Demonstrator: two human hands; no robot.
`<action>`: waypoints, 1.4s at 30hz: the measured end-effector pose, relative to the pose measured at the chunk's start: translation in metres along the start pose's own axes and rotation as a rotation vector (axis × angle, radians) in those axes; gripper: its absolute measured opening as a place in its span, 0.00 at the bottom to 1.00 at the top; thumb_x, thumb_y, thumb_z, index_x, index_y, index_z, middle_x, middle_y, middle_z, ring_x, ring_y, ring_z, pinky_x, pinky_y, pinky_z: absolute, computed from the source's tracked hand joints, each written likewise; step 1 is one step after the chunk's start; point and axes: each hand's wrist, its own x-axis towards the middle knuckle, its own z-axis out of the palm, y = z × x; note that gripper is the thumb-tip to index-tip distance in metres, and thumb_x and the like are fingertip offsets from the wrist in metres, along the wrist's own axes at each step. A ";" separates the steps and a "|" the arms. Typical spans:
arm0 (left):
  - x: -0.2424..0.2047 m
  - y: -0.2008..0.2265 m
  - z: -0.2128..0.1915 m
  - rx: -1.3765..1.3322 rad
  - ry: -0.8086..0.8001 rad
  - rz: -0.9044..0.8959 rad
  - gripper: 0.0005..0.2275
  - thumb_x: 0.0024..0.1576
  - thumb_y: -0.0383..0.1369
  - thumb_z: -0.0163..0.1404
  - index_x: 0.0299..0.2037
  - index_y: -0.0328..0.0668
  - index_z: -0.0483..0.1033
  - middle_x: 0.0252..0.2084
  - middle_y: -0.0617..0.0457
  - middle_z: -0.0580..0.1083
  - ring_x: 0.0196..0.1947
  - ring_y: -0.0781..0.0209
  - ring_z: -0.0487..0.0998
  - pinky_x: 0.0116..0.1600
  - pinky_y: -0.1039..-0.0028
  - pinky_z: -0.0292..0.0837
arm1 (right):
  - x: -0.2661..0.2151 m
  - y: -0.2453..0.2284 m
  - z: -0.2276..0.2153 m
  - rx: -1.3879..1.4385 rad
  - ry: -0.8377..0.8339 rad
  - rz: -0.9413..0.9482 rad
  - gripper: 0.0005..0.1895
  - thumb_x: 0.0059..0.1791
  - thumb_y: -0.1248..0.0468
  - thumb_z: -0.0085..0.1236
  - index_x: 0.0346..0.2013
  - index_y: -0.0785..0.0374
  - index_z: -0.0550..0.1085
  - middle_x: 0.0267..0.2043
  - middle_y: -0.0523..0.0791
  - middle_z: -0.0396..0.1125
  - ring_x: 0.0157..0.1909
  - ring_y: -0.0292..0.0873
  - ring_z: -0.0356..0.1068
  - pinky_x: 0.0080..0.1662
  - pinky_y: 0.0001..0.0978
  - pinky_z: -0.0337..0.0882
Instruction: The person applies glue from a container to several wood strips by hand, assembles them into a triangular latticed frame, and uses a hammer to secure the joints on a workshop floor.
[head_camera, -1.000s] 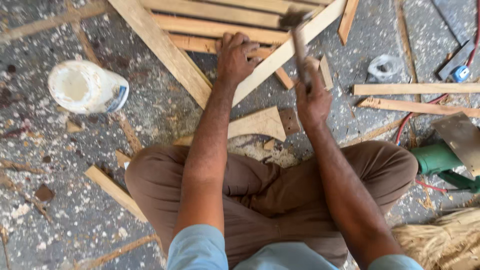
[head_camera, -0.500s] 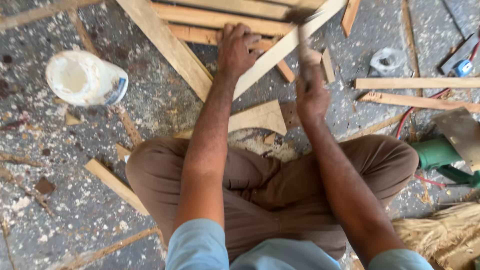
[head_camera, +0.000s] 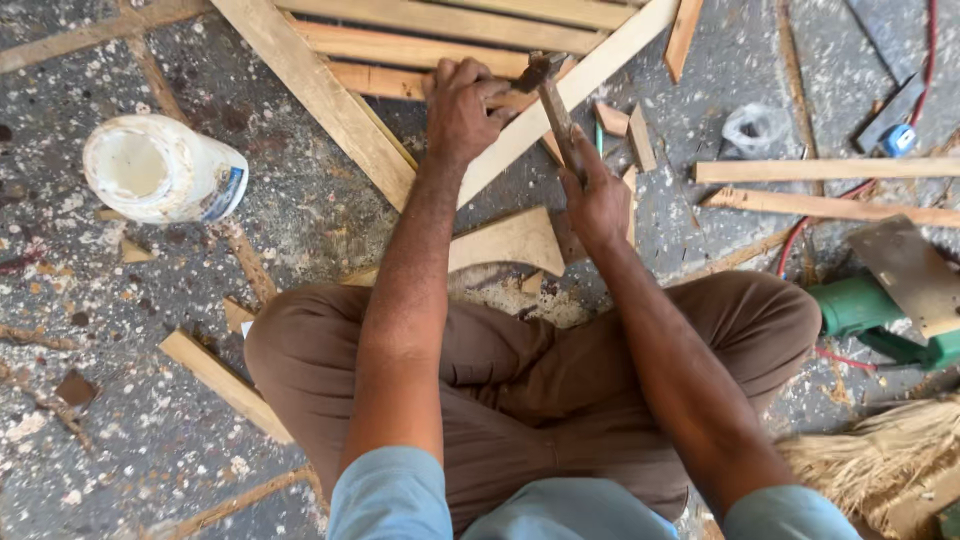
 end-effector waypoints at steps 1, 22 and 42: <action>0.003 0.001 0.000 -0.019 -0.001 -0.007 0.16 0.45 0.43 0.72 0.43 0.56 0.86 0.48 0.58 0.72 0.51 0.56 0.64 0.63 0.52 0.51 | -0.001 -0.003 -0.002 0.068 0.114 -0.071 0.28 0.54 0.63 0.61 0.69 0.51 0.67 0.41 0.51 0.76 0.24 0.38 0.71 0.23 0.31 0.74; -0.003 0.007 -0.006 -0.025 -0.050 -0.034 0.18 0.45 0.43 0.71 0.45 0.57 0.85 0.49 0.58 0.72 0.53 0.57 0.63 0.63 0.55 0.51 | -0.004 0.009 0.010 0.047 0.142 -0.148 0.30 0.55 0.62 0.60 0.72 0.49 0.63 0.47 0.54 0.76 0.26 0.39 0.72 0.26 0.26 0.72; 0.011 0.073 -0.006 -0.219 0.097 0.063 0.08 0.54 0.31 0.66 0.41 0.47 0.82 0.48 0.56 0.75 0.50 0.55 0.76 0.57 0.62 0.70 | -0.001 -0.041 -0.143 0.653 0.167 -0.438 0.32 0.54 0.70 0.61 0.69 0.53 0.59 0.67 0.54 0.65 0.33 0.40 0.77 0.32 0.29 0.84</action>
